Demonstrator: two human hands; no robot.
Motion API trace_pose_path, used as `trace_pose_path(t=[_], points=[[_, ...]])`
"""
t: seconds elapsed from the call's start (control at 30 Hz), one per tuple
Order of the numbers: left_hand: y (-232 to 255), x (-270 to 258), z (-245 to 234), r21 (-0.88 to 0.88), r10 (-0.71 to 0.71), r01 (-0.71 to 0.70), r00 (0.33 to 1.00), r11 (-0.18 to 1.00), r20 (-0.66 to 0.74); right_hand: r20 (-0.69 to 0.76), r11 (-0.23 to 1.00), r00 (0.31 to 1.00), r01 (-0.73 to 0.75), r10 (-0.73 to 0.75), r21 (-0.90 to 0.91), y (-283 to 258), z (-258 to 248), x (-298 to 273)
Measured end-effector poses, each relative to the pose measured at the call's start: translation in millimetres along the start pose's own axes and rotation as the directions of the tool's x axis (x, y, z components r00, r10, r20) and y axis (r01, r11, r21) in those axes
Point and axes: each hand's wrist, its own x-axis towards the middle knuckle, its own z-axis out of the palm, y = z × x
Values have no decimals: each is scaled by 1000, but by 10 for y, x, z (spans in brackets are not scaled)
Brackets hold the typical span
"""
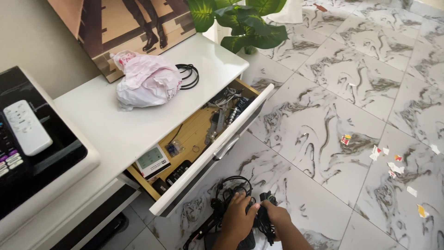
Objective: Organize various electronic cables, watches, and small personal items within a dresser drawer.
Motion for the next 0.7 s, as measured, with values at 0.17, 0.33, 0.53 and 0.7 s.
trace_pose_path(t=[0.17,0.33,0.53,0.7], points=[[-65,63,4,-78,-3,-1,998,997,-61,-10,893,937,330,-350,-306,218,102,789],[151,-4,-278,-125,-46,39,998,991,-49,-46,791,945,244,-325,-561,14,136,448],[414,-75,-708,-136,-20,16,999,991,-31,-167,667,735,464,-658,-583,-318,341,283],[771,-121,-1120,-161,190,-216,969,963,-159,-238,385,318,857,-918,-342,-978,478,-650]])
